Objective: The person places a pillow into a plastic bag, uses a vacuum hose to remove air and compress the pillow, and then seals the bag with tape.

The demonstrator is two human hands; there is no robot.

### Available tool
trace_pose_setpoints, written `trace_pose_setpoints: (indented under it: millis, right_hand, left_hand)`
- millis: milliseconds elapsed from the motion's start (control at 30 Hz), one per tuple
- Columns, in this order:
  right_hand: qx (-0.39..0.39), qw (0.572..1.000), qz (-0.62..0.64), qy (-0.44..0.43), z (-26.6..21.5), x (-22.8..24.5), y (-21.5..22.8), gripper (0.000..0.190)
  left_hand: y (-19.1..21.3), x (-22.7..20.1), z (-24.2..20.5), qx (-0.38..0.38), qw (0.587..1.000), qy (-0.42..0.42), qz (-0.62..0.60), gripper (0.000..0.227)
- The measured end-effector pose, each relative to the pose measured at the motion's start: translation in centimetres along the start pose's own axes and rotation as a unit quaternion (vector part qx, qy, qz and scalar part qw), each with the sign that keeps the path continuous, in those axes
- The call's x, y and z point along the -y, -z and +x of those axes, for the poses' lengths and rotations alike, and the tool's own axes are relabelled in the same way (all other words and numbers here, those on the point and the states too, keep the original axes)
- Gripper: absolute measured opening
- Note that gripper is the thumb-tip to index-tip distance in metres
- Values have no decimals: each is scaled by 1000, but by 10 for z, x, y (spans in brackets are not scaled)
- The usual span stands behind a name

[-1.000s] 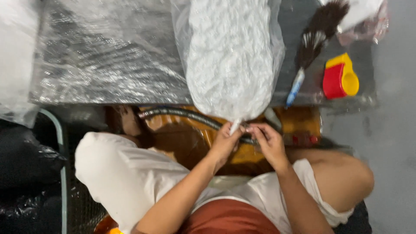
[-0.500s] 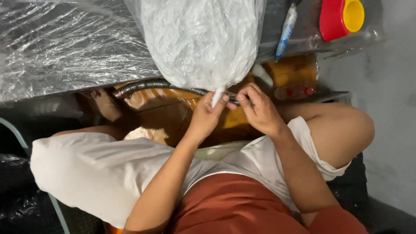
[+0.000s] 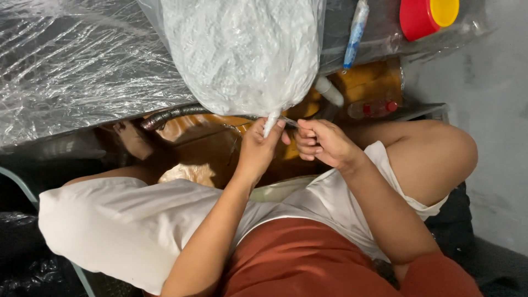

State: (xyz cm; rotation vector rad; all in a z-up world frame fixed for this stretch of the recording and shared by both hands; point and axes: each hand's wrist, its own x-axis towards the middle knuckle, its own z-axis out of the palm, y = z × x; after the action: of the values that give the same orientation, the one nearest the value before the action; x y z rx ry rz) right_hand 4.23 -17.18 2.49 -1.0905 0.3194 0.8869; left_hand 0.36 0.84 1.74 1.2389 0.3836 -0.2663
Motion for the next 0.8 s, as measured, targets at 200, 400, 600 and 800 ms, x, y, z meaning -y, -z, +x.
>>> trace_pose_setpoints:
  millis: [200, 400, 600, 800]
  right_hand:
    - [63, 997, 28, -34, -1, -3, 10, 49]
    - [67, 997, 12, -37, 0, -2, 12, 48]
    - [19, 998, -33, -58, 7, -7, 15, 42]
    - [-73, 987, -145, 21, 7, -2, 2, 41]
  left_hand:
    - [1, 21, 10, -26, 997, -3, 71, 28]
    - [-9, -5, -2, -19, 998, 61, -29, 26]
    - [-10, -10, -4, -22, 993, 70, -93, 16]
    - [-7, 27, 13, -74, 996, -13, 40, 28]
